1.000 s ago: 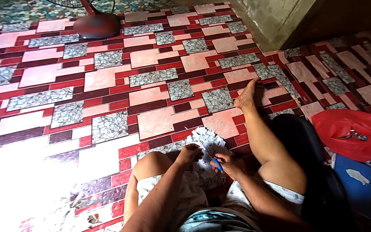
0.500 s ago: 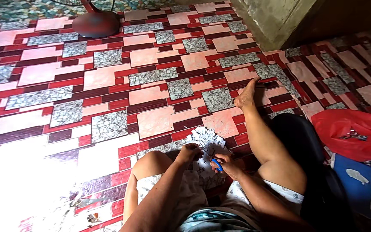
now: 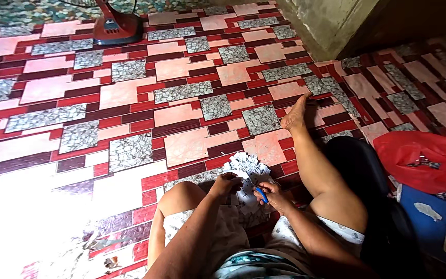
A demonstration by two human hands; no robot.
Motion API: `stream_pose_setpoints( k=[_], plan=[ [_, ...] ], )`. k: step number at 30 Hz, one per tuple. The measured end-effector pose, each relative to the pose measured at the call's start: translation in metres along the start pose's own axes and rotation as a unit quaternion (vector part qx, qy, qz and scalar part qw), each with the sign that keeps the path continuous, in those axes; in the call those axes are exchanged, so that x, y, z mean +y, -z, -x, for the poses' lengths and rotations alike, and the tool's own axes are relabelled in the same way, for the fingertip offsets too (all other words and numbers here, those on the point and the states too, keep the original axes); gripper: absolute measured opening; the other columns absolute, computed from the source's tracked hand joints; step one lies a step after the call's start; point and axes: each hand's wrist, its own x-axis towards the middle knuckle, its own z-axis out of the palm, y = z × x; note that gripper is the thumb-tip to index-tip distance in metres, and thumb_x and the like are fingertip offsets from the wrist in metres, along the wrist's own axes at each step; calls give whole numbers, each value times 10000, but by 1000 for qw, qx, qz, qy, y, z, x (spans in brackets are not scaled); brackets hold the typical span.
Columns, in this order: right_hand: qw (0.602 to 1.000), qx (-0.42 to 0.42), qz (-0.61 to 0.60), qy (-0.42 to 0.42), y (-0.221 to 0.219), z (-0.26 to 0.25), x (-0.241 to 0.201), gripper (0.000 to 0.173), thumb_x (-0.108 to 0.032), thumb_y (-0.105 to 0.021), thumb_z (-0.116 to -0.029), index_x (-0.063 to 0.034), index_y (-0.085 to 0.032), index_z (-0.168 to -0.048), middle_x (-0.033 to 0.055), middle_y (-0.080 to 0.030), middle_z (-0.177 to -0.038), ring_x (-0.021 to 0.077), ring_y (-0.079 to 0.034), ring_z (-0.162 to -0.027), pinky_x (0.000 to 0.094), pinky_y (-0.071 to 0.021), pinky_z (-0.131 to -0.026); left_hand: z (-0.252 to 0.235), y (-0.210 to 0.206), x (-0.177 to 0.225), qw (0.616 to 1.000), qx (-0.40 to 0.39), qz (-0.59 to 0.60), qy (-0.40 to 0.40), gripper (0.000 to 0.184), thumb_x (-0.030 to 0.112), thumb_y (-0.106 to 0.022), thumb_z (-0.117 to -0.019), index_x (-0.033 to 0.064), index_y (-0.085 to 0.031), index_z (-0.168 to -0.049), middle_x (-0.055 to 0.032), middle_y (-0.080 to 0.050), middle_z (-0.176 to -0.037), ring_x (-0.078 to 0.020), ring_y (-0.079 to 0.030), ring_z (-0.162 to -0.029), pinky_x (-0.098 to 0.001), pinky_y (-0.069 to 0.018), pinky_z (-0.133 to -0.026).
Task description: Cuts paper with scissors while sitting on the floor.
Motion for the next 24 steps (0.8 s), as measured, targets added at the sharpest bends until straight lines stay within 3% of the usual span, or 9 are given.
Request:
stream_pose_setpoints(
  k=[5, 10, 24],
  plan=[
    [1000, 10, 2, 2, -1, 0, 1, 214, -62, -700, -940, 28, -641, -1125, 14, -679, -817, 50, -632, -637, 198, -544, -595, 0, -1, 0, 1000, 14, 4, -2, 62, 57, -613, -1017, -3, -599, -1015, -54, -696, -745, -81, -630, -554, -201, -503, -503],
    [999, -19, -1, -50, 0, 2, -2, 225, -144, -645, -993, 4, -608, -1160, 12, -670, -779, 53, -605, -618, 185, -466, -527, 1, -1, 1, 1000, 24, 6, -8, 69, 60, -609, -1020, -9, -600, -1022, -57, -695, -741, -82, -629, -555, -202, -501, -504],
    [999, -21, 3, -30, -2, 0, 0, 241, -159, -654, -985, 2, -613, -1159, 9, -681, -802, 51, -616, -643, 191, -484, -560, 0, -3, 1, 1000, 17, -20, -11, 67, 51, -598, -1024, -15, -596, -1038, -59, -695, -751, -86, -626, -555, -208, -504, -511]
  ],
)
